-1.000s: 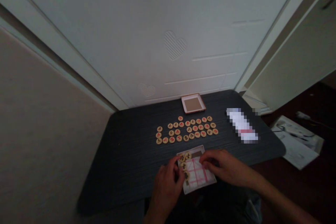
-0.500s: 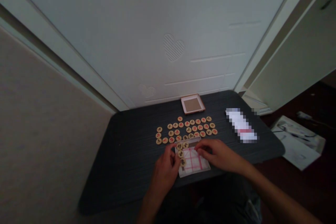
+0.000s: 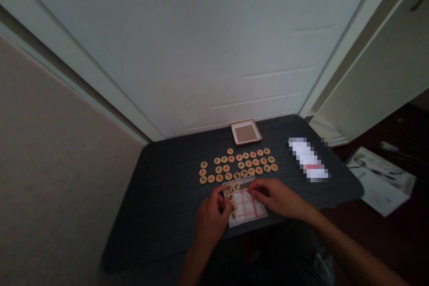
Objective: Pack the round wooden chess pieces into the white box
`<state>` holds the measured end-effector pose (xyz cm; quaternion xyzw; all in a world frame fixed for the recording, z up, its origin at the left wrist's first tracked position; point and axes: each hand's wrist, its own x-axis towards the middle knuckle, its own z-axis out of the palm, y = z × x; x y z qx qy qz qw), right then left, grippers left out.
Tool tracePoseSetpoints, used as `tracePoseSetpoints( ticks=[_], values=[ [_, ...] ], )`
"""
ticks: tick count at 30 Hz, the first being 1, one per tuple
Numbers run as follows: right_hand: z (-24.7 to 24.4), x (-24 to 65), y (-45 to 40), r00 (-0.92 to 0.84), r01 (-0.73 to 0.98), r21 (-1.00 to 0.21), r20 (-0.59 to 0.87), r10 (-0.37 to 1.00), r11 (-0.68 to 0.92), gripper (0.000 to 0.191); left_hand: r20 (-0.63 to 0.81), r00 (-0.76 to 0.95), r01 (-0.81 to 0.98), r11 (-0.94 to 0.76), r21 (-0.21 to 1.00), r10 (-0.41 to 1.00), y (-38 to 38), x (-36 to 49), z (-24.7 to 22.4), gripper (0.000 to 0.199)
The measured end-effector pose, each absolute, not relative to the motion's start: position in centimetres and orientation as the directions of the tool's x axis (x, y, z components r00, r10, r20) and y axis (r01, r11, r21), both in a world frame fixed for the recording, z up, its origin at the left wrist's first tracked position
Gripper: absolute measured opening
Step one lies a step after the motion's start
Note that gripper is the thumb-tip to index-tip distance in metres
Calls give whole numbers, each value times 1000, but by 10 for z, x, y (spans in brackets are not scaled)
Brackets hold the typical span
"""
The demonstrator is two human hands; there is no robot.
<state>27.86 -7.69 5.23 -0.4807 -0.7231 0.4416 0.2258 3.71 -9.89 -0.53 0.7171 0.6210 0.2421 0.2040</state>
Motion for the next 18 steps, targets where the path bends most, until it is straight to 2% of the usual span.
tracePoseSetpoints(
  ticks=[6,13,18],
  values=[
    [59,271,-79,-450,496,-851,-81,889,173,18,118,112,767,-162,620,987,-101,36,-7,29],
    [62,254,-81,-483,496,-838,-45,875,230,19,131,144,793,-193,578,981,-103,33,-7,28],
    [64,255,-72,-479,482,-842,-20,878,244,19,142,135,784,-193,590,981,-104,34,-8,29]
  ],
)
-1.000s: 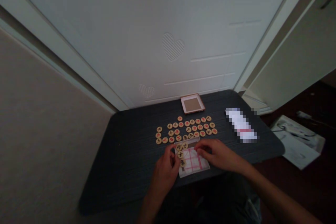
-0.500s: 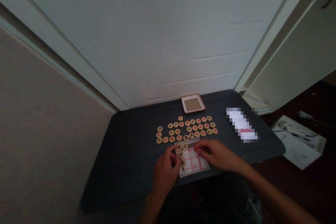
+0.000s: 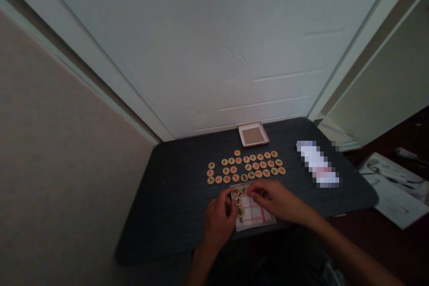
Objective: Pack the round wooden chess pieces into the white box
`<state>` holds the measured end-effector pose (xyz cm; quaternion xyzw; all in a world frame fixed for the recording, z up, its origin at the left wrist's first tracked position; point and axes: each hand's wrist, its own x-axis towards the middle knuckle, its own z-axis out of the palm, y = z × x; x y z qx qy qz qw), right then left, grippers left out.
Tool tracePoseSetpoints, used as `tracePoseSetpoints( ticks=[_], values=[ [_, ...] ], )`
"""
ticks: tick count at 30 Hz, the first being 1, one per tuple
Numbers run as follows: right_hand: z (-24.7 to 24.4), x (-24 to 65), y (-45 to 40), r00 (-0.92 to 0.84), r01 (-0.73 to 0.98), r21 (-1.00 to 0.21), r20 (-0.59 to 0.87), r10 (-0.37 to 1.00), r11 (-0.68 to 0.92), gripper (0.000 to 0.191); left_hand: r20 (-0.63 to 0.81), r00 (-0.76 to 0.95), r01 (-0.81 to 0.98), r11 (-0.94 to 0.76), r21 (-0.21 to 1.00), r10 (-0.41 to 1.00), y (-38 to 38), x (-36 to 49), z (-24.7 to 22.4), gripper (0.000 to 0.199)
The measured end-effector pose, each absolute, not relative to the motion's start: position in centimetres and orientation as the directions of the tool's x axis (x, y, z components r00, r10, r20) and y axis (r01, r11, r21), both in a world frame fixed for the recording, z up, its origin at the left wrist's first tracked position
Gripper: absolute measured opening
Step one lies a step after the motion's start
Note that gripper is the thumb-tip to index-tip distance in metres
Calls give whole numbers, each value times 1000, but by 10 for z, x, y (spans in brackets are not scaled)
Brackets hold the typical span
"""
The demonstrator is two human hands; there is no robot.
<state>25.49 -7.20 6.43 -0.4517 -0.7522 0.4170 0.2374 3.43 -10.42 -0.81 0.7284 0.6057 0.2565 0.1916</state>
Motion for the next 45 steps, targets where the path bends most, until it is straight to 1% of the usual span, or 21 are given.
tracePoseSetpoints(
  ticks=[3,7,9,11,14,18,22,28,32,36,38,40,42,45],
  values=[
    [69,261,-62,-455,493,-834,-7,891,246,19,136,100,758,-164,631,986,-105,35,-6,29],
    [77,276,-48,-414,491,-841,2,910,226,16,65,52,654,-83,752,997,-104,32,0,29],
    [79,284,-44,-393,480,-856,-14,919,192,14,15,60,605,-48,795,998,-104,29,3,29],
    [80,289,-44,-360,493,-856,-39,932,154,13,-16,97,587,-44,808,995,-104,27,5,29],
    [76,284,-56,-343,519,-848,-88,935,111,10,-10,130,623,-74,779,991,-104,26,3,30],
    [57,254,-82,-428,507,-859,-187,884,63,9,67,130,714,-141,686,989,-105,28,-2,28],
    [39,228,-96,-441,461,-886,-192,877,38,8,126,169,754,-210,622,978,-106,29,-6,28],
    [33,224,-99,-421,391,-920,-204,884,-26,5,146,165,778,-220,589,975,-107,30,-7,27],
    [41,230,-94,-392,435,-900,-184,901,6,7,148,168,782,-223,582,975,-106,30,-8,27],
    [55,239,-72,-346,494,-861,-65,936,123,10,149,176,773,-231,591,973,-105,28,-8,27],
    [59,243,-55,-329,531,-833,-37,944,153,10,149,177,767,-232,599,973,-106,28,-8,26],
    [59,247,-39,-309,598,-779,-3,951,191,11,146,173,762,-227,607,974,-106,29,-6,25],
    [56,250,-25,-307,673,-698,36,951,244,12,131,180,759,-223,612,975,-107,30,-3,26],
    [51,249,-12,-397,734,-581,52,916,351,14,111,211,767,-235,597,971,-108,34,3,32]
  ],
)
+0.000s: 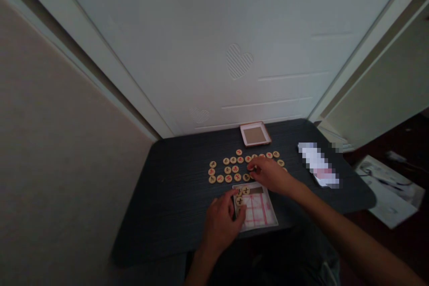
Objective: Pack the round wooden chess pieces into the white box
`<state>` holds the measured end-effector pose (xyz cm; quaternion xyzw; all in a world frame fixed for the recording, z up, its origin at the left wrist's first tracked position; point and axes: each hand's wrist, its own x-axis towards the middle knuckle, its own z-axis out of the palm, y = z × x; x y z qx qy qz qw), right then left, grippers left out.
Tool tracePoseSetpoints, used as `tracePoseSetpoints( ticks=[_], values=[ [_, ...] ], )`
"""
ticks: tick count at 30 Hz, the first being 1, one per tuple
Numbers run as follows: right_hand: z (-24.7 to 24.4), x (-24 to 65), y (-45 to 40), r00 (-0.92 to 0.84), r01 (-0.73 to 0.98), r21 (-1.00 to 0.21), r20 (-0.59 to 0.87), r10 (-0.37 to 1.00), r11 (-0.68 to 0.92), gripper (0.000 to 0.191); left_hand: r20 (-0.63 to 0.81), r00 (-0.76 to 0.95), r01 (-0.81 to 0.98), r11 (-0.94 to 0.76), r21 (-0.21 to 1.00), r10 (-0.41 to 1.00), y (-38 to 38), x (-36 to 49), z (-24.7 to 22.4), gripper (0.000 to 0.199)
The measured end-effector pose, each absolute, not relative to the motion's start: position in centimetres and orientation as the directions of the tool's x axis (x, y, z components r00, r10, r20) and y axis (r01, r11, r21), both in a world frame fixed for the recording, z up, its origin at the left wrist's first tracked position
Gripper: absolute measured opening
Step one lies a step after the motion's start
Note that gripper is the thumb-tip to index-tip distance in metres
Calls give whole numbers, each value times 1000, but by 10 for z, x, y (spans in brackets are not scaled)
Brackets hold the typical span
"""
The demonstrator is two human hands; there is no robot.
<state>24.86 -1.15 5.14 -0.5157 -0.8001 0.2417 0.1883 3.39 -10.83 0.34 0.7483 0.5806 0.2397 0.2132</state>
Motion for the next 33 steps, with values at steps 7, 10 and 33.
tracePoseSetpoints(
  ticks=[7,10,33],
  values=[
    [51,237,0,-580,729,-479,-51,813,489,9,28,276,758,-235,609,961,-110,30,11,39],
    [49,234,6,-597,730,-462,-75,799,503,9,-17,308,752,-232,617,951,-110,26,14,39],
    [73,256,-43,-507,666,-588,94,857,459,16,-45,295,719,-191,668,954,-109,23,16,36]
  ],
)
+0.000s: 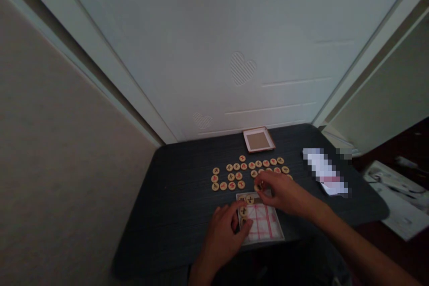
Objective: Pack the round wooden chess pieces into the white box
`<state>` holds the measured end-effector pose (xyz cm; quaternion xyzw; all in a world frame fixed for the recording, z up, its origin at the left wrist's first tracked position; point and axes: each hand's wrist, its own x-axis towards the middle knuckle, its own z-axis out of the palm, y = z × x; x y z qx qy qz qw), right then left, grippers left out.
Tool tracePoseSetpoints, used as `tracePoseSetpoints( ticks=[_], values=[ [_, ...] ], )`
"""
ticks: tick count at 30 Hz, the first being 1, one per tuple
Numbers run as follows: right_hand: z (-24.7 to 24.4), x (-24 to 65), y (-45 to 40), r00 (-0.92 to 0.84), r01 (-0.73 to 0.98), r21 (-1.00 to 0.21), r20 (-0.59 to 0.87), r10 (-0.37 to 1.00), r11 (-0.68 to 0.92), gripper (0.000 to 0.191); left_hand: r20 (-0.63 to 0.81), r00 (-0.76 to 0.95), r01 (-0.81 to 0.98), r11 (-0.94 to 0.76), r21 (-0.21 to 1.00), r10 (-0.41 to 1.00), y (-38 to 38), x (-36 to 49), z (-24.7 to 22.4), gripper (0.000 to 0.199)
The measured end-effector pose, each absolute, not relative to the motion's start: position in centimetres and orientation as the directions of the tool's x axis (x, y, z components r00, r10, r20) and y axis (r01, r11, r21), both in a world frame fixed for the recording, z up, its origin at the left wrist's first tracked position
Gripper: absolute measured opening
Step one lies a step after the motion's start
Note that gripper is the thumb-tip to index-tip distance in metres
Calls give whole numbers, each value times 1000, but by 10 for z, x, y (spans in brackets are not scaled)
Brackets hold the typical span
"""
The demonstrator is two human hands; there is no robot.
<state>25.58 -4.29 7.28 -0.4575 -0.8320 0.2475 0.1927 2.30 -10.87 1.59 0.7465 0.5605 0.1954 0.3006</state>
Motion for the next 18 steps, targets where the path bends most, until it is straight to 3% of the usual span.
tracePoseSetpoints(
  ticks=[4,8,13,18],
  values=[
    [57,263,-77,-480,662,-614,94,872,430,21,-47,252,723,-156,673,967,-103,23,16,36],
    [32,258,-90,-422,728,-529,157,893,437,20,102,218,694,-228,683,971,-95,28,22,37],
    [13,246,-91,-395,815,-373,201,896,443,14,238,324,731,-402,552,916,-85,40,29,21],
    [4,244,-94,-347,820,-372,282,894,435,13,215,351,777,-412,476,911,-82,48,24,18]
  ],
)
